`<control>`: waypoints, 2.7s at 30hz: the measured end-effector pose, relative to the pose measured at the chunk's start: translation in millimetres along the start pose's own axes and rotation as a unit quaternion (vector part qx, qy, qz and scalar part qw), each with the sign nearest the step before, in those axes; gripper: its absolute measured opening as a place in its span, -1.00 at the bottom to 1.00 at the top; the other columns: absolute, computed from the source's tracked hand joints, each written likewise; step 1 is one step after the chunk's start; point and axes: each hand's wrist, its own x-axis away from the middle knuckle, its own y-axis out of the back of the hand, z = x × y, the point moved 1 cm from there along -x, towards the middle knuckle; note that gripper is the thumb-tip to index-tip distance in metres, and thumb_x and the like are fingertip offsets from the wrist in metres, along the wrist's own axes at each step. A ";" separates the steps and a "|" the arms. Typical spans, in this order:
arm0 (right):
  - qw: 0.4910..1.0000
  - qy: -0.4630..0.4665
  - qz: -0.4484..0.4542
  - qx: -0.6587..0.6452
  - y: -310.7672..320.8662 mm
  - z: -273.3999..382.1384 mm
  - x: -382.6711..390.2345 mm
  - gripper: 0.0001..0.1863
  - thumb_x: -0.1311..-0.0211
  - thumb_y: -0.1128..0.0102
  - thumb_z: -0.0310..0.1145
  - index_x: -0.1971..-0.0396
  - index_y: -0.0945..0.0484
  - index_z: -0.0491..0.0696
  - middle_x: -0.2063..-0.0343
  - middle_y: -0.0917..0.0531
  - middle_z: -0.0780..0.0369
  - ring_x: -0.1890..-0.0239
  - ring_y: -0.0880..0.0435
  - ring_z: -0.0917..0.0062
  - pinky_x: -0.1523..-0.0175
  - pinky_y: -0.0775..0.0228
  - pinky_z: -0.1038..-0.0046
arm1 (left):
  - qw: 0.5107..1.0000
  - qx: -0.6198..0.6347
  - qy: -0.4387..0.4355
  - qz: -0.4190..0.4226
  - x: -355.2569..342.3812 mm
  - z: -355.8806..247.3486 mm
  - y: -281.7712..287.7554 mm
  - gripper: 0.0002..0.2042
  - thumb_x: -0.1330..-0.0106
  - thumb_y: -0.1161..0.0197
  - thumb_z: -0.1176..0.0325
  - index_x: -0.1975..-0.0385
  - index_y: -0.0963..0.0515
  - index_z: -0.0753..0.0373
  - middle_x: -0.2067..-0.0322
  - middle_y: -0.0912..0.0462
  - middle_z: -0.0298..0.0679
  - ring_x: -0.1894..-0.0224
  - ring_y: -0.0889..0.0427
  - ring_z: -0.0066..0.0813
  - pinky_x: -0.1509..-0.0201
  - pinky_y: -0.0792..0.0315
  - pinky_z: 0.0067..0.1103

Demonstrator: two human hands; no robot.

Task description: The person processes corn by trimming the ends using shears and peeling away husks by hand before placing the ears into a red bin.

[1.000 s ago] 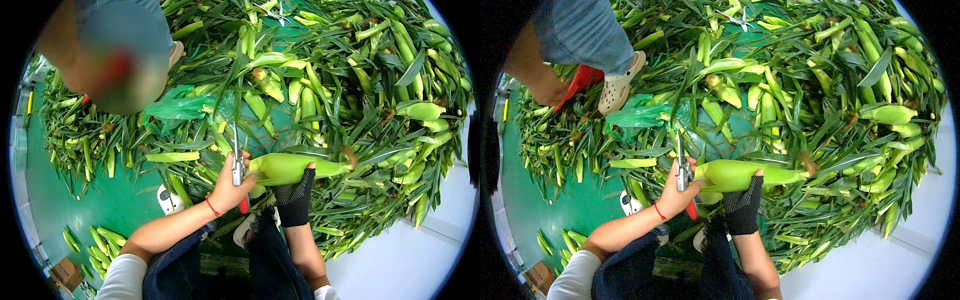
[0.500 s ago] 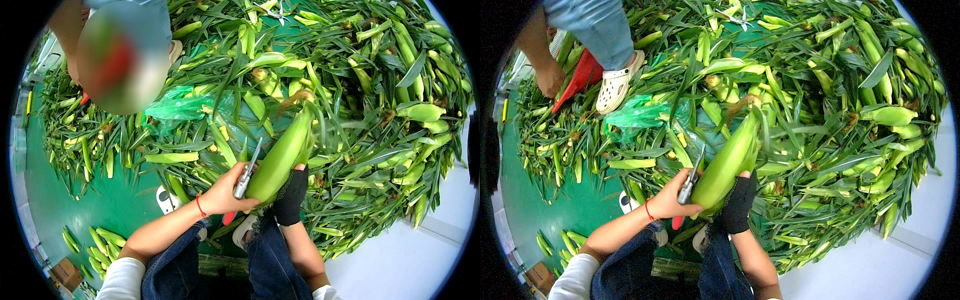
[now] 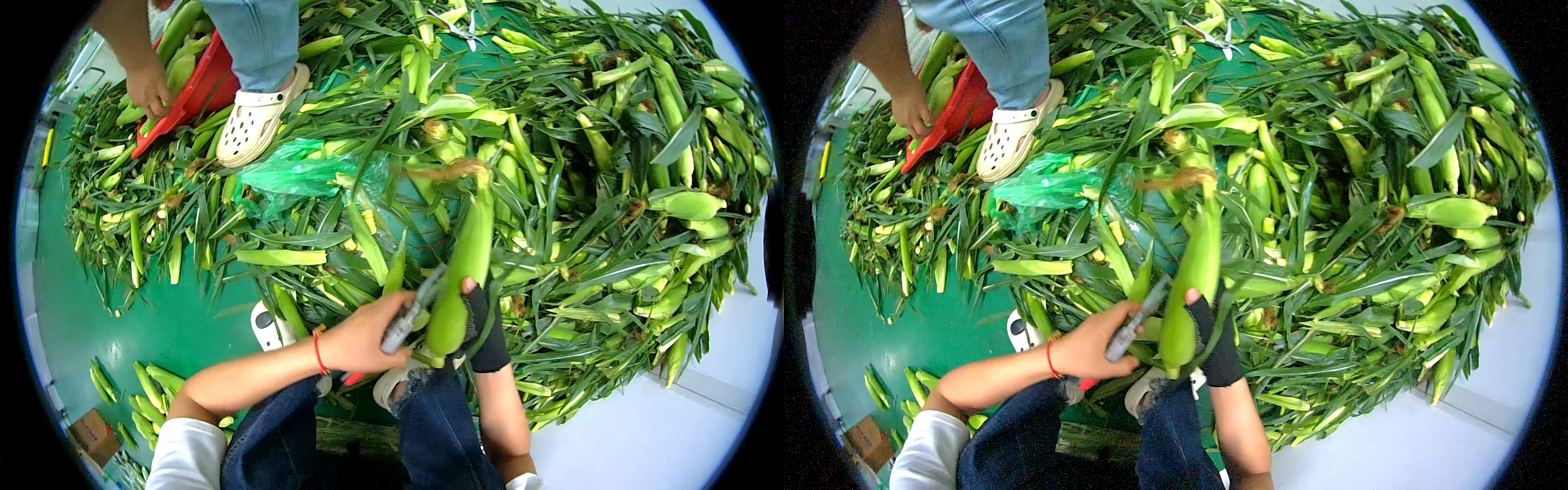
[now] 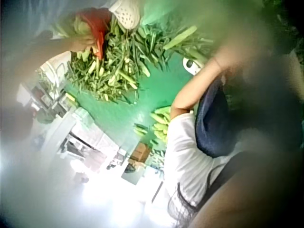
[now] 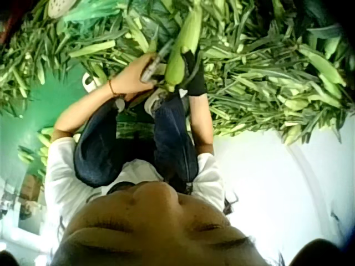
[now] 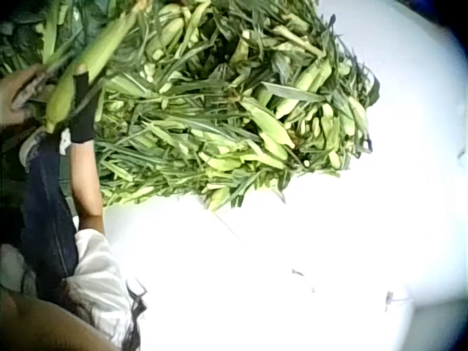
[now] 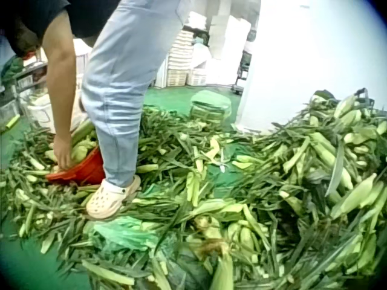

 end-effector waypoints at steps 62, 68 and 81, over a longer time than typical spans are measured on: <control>0.921 0.328 0.029 0.210 -81.5 42.2 11.7 -0.35 -0.26 -0.02 0.00 -0.15 -0.24 -0.20 -0.03 -0.44 0.14 -0.03 -0.44 0.46 -0.13 -0.21 0.41 | 0.842 0.498 -0.017 -0.208 -8.3 -27.4 20.1 -0.54 0.03 -0.04 0.62 0.04 -0.30 0.22 0.28 -0.55 -0.21 0.33 -0.57 -0.42 0.23 -0.48 -0.58; 0.983 0.116 0.068 0.122 -64.0 49.8 -9.4 -0.43 -0.39 0.23 -0.01 0.01 -0.44 -0.26 0.29 -0.61 0.22 0.30 -0.58 0.63 0.14 -0.43 0.56 | 0.702 0.692 -0.076 -0.151 -15.2 -28.1 30.2 -0.60 0.00 0.01 0.57 0.06 -0.30 0.29 0.34 -0.54 -0.14 0.31 -0.57 -0.34 0.14 -0.47 -0.49; 0.908 0.241 0.197 0.280 -90.8 53.0 13.4 -0.12 -0.02 -0.32 0.00 -0.25 -0.08 -0.06 0.17 -0.50 0.27 0.17 -0.51 0.52 0.02 -0.38 0.45 | 0.960 0.188 -0.063 -0.200 12.5 -43.4 39.9 -0.53 -0.12 -0.27 0.49 -0.01 -0.23 0.17 0.20 -0.47 -0.30 0.22 -0.54 -0.48 0.16 -0.47 -0.48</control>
